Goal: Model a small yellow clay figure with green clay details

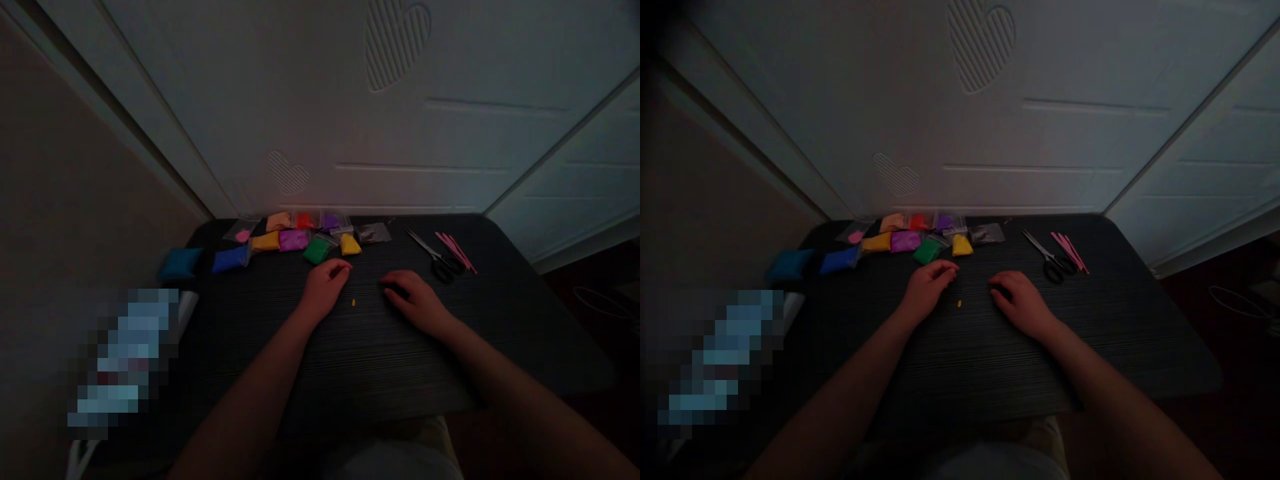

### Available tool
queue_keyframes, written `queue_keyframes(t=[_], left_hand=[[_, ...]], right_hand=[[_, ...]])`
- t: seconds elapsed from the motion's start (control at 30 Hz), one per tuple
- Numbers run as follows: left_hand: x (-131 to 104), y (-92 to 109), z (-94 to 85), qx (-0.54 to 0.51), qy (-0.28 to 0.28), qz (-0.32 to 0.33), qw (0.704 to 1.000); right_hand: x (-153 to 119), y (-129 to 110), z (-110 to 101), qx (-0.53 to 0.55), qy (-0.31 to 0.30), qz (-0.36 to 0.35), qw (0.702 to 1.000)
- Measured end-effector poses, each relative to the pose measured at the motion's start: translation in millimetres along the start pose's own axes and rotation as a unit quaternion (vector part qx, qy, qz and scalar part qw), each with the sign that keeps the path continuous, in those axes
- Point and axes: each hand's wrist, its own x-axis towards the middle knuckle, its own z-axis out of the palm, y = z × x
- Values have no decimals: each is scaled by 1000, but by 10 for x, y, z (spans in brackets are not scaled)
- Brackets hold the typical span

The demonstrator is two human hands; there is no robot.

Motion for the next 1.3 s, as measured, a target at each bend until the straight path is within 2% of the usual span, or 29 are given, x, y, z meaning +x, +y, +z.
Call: queue_keyframes(t=[0.33, 0.63, 0.73, 0.9, 1.0, 1.17, 1.3], left_hand=[[-8, 28, 1, 15, -4, -7, 1000], [-8, 28, -10, 31, -25, -17, 999], [8, 54, -76, 33, -60, -17, 997], [10, 98, -244, 84, -181, -6, 980], [-6, 128, -300, 126, -230, 10, 965], [-5, 150, -317, 147, -281, 54, 947], [14, 129, -319, 143, -300, 59, 941]], right_hand=[[12, -44, 23, -72, -22, -28, 997], [74, -10, -27, -74, -48, -39, 995], [123, 23, -31, -57, -48, -32, 997], [140, 84, -26, -11, -31, -10, 999], [128, 117, -29, 8, -31, 1, 999], [133, 159, -37, 23, -25, 14, 999], [144, 169, -47, 33, -21, 11, 999]])
